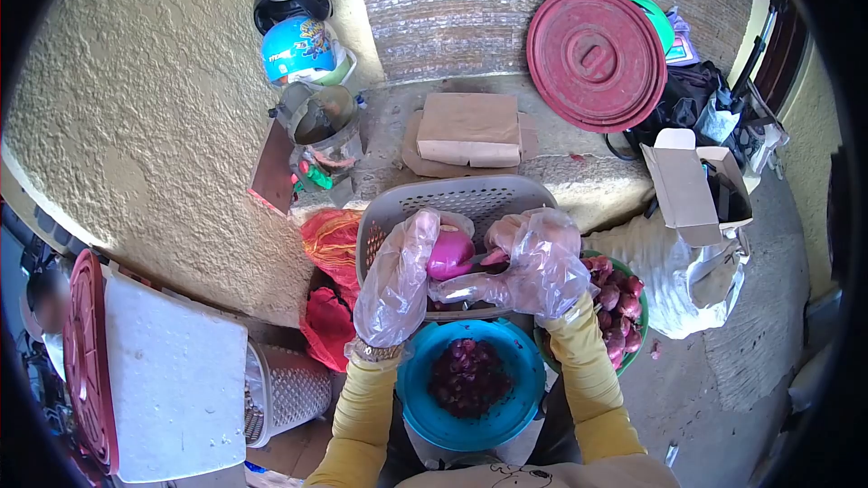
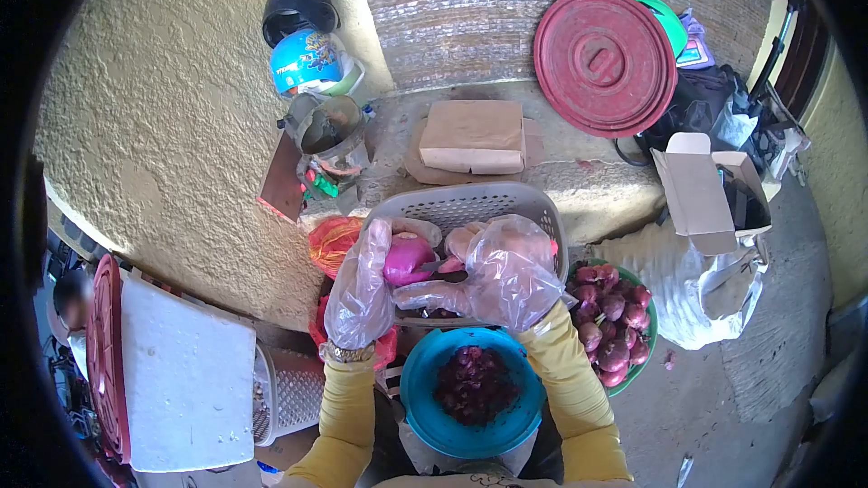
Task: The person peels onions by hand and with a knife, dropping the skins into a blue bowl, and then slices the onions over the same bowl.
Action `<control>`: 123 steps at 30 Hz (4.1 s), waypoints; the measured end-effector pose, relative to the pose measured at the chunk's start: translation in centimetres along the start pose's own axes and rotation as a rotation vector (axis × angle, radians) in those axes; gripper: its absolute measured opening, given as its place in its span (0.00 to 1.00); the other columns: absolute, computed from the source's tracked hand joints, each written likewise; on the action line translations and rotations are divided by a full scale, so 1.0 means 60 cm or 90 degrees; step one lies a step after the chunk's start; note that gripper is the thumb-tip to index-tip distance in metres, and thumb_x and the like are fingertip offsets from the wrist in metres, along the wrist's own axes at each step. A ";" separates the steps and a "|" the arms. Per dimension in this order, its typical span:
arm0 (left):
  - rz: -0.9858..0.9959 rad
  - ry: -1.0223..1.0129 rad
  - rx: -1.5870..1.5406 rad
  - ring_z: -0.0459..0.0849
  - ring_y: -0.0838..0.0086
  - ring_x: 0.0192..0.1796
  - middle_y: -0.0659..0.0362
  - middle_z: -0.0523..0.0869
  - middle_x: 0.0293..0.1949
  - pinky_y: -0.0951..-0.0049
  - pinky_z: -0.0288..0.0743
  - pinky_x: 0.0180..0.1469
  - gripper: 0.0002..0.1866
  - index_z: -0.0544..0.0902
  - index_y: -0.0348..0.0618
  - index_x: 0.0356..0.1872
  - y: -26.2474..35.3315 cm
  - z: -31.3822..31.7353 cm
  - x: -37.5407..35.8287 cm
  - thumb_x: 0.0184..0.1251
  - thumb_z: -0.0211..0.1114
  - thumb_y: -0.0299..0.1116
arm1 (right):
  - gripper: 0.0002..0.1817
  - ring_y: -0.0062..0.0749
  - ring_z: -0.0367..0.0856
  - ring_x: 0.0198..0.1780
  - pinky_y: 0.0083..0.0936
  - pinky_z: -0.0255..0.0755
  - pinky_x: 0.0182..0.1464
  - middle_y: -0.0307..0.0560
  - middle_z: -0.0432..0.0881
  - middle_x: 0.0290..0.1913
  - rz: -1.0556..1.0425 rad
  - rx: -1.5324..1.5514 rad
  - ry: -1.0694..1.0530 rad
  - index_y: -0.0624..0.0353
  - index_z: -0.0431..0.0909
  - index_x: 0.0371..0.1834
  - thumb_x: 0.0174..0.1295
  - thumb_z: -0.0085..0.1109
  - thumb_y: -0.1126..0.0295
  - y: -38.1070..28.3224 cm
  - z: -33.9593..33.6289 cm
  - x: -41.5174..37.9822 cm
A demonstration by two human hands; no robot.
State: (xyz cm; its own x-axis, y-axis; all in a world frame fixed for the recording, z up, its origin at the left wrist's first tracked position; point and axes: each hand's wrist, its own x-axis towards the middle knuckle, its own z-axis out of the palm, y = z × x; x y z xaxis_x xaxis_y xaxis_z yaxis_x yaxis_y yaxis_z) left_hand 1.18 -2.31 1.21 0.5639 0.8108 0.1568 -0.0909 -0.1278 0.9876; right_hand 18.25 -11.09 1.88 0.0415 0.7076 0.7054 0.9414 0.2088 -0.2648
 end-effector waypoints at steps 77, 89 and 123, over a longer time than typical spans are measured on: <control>-0.186 -0.177 -0.034 0.73 0.84 0.26 0.64 0.83 0.31 0.82 0.67 0.28 0.38 0.88 0.41 0.51 -0.039 -0.027 0.024 0.83 0.43 0.67 | 0.26 0.27 0.77 0.29 0.29 0.74 0.33 0.40 0.79 0.27 0.210 0.348 -0.092 0.62 0.78 0.54 0.60 0.79 0.60 0.018 0.004 -0.050; -0.248 -0.243 -0.546 0.84 0.67 0.53 0.52 0.84 0.55 0.68 0.80 0.51 0.26 0.74 0.35 0.69 -0.046 -0.010 0.024 0.87 0.47 0.48 | 0.31 0.30 0.74 0.26 0.31 0.73 0.32 0.42 0.77 0.25 0.189 0.263 -0.100 0.61 0.80 0.45 0.51 0.85 0.50 0.025 0.015 -0.027; 0.227 0.064 0.207 0.84 0.71 0.42 0.53 0.84 0.44 0.71 0.81 0.46 0.26 0.81 0.36 0.49 -0.079 -0.038 0.031 0.90 0.41 0.48 | 0.16 0.34 0.83 0.33 0.31 0.79 0.39 0.45 0.84 0.32 0.128 0.389 -0.069 0.62 0.79 0.56 0.73 0.66 0.63 0.013 0.018 -0.023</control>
State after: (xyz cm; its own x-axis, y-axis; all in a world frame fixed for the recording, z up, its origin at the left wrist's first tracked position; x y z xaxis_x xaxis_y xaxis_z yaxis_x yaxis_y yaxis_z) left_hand 0.80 1.13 -3.15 0.4612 0.7331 0.4998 0.0065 -0.5661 0.8243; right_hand 18.57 -11.19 0.00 0.1330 0.8307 0.5407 0.5577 0.3882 -0.7337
